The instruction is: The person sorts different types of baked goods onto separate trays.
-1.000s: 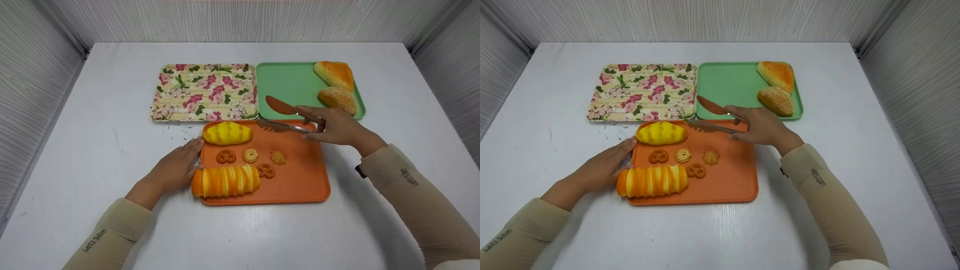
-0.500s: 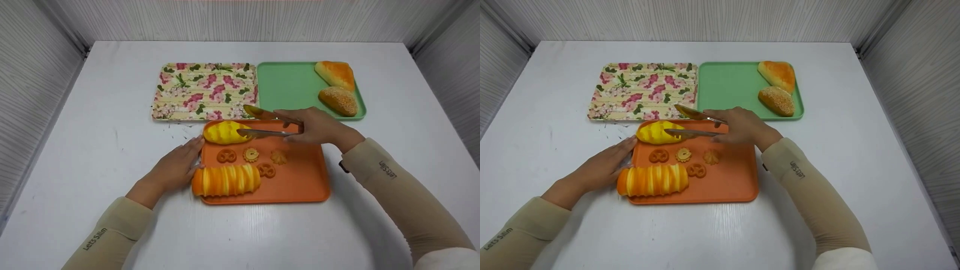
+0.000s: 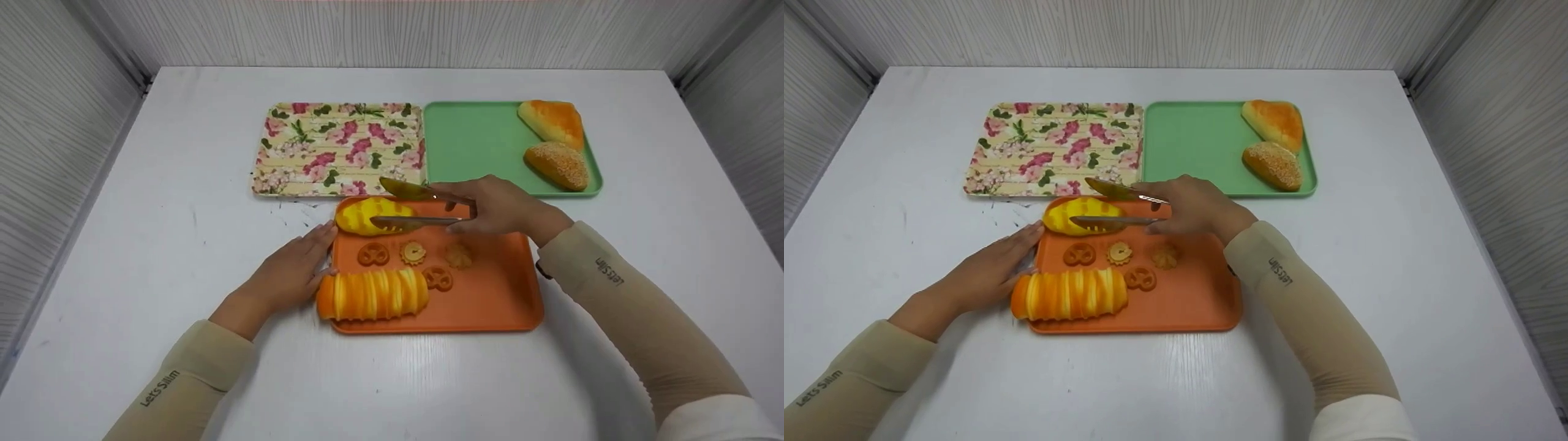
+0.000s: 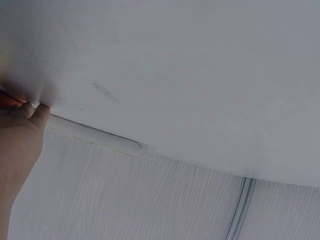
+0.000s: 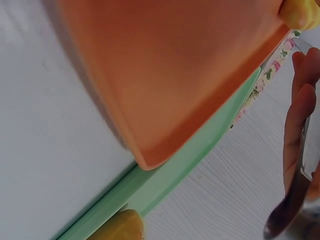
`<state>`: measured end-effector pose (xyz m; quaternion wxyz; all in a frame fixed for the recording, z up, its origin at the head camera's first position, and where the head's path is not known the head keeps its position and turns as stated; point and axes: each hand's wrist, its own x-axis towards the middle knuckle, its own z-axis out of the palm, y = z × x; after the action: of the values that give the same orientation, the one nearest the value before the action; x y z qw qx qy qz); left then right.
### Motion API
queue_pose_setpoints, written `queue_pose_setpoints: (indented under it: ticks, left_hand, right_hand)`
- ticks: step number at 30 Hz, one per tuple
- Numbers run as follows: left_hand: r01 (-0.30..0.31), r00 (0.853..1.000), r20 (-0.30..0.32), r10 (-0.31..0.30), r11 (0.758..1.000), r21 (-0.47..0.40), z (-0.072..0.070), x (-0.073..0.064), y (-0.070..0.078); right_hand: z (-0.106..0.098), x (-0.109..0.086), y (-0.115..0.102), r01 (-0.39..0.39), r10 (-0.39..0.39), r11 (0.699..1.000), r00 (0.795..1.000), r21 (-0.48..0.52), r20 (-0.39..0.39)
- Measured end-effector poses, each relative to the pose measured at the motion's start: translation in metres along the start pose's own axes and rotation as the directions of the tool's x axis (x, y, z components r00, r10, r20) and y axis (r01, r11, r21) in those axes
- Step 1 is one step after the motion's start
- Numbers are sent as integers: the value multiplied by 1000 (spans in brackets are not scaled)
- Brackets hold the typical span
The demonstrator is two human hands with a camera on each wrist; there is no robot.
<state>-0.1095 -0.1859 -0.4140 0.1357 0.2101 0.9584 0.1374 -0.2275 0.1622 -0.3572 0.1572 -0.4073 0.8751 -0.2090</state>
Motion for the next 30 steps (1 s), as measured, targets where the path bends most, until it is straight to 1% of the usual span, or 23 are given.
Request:
queue_pose_setpoints:
  ticks: [9, 13, 19, 22, 26, 30]
  left_hand:
    - [1, 1000, 5, -1, 1000, -3, -2, 1, 1]
    - [6, 1000, 6, -6, 1000, -9, -2, 1, 1]
    - [-6, 1000, -3, 6, 1000, -7, -2, 1, 1]
    - [-8, 1000, -5, 8, 1000, -13, -2, 1, 1]
    - [-5, 1000, -9, 5, 1000, -26, -1, 1, 0]
    - [-3, 1000, -13, 2, 1000, -29, 1, 1, 0]
  right_hand:
    - [4, 5, -4, -33, 33, 999, 999, -5, 40]
    - [6, 5, -6, -22, 23, 1000, 999, -11, 30]
    - [11, 3, -4, 53, -53, 998, 998, -14, -16]
    - [13, 3, -4, 71, -72, 997, 997, -16, -41]
    - [12, 0, -3, 45, -48, 998, 996, -31, -75]
    - [7, -5, -1, 24, -29, 999, 992, -40, -121]
